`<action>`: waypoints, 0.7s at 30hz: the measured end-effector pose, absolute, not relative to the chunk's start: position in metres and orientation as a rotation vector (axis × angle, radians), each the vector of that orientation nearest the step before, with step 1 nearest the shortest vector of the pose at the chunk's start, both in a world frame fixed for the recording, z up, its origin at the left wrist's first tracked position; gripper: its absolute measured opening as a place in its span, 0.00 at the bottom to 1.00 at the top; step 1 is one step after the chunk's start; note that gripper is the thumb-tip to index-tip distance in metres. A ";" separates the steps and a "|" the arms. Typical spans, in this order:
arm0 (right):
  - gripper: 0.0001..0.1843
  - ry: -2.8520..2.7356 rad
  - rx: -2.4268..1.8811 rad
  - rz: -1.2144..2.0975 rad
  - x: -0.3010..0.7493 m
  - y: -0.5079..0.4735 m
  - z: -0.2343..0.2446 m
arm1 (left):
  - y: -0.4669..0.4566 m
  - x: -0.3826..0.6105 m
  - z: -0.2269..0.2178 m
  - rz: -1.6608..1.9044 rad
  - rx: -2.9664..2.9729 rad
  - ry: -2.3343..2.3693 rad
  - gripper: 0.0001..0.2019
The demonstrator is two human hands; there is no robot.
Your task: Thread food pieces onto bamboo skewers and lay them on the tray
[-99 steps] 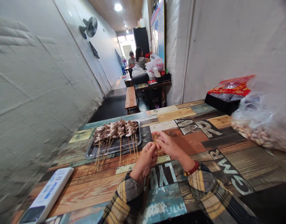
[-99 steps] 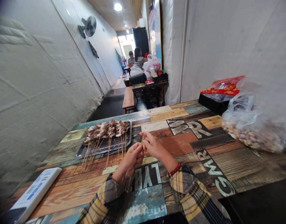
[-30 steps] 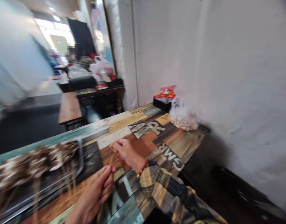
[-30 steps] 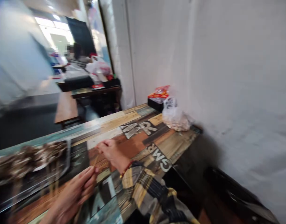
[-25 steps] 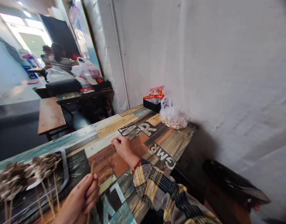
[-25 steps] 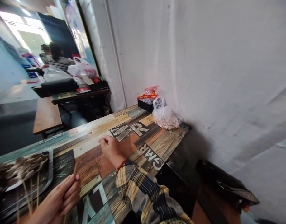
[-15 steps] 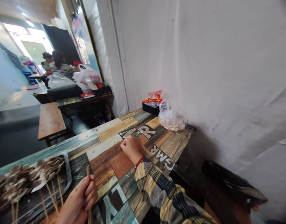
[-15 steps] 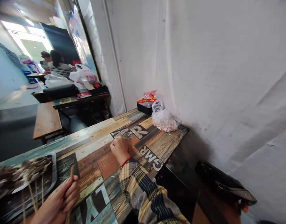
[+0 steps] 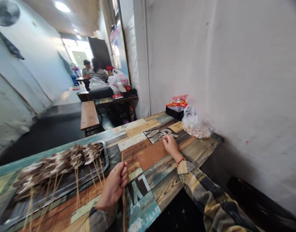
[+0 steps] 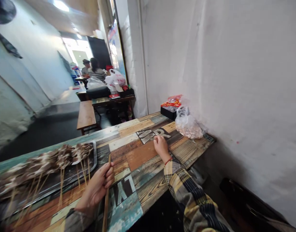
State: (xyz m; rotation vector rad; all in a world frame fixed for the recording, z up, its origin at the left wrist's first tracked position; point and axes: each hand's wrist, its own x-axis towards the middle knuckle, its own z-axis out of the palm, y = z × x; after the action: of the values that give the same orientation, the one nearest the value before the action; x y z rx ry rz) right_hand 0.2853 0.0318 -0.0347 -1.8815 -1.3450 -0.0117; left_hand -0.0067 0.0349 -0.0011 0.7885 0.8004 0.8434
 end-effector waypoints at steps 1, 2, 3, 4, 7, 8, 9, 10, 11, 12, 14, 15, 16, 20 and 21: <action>0.15 -1.395 -1.857 -0.011 0.279 0.030 -0.034 | 0.034 -0.006 -0.001 0.846 0.794 0.802 0.16; 0.15 -1.467 -1.822 -0.008 0.269 0.029 -0.034 | 0.033 -0.006 -0.001 0.847 0.802 0.804 0.16; 0.16 -1.553 -1.782 -0.003 0.256 0.029 -0.033 | 0.033 -0.006 -0.001 0.847 0.811 0.806 0.17; 0.18 -1.657 -1.730 0.004 0.241 0.029 -0.033 | 0.033 -0.005 -0.001 0.846 0.820 0.809 0.18; 0.27 -2.124 -1.533 -0.056 0.195 0.035 -0.032 | 0.034 -0.005 -0.002 0.835 0.827 0.828 0.21; 0.29 -2.200 -1.499 -0.055 0.184 0.039 -0.032 | 0.034 -0.006 -0.002 0.830 0.822 0.840 0.22; 0.30 -2.251 -1.476 -0.052 0.176 0.044 -0.032 | 0.035 -0.006 -0.002 0.827 0.818 0.850 0.23; 0.30 -2.272 -1.468 -0.054 0.173 0.050 -0.033 | 0.036 -0.006 -0.003 0.824 0.815 0.858 0.23; 0.30 -2.266 -1.482 -0.062 0.173 0.055 -0.033 | 0.037 -0.007 -0.003 0.824 0.815 0.861 0.24; 0.30 -2.244 -1.518 -0.071 0.178 0.061 -0.034 | 0.038 -0.007 -0.003 0.823 0.817 0.860 0.24; 0.29 -2.141 -1.669 -0.101 0.199 0.068 -0.035 | 0.039 -0.008 -0.002 0.825 0.817 0.856 0.25; 0.29 -2.066 -1.772 -0.121 0.214 0.070 -0.035 | 0.039 -0.008 -0.002 0.824 0.816 0.854 0.25; 0.29 -1.957 -1.898 -0.149 0.230 0.069 -0.036 | 0.038 -0.008 -0.002 0.824 0.813 0.853 0.25; 0.23 -1.660 -2.140 -0.274 0.299 0.054 -0.034 | 0.038 -0.007 -0.002 0.818 0.808 0.851 0.24; 0.22 -1.628 -2.158 -0.299 0.315 0.048 -0.031 | 0.038 -0.006 -0.002 0.819 0.810 0.854 0.24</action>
State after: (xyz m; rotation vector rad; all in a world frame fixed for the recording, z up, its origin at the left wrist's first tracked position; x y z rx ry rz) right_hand 0.3146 0.0482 -0.0309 -2.1578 -1.6280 -0.2994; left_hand -0.0062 0.0376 -0.0020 0.8097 0.8539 0.8191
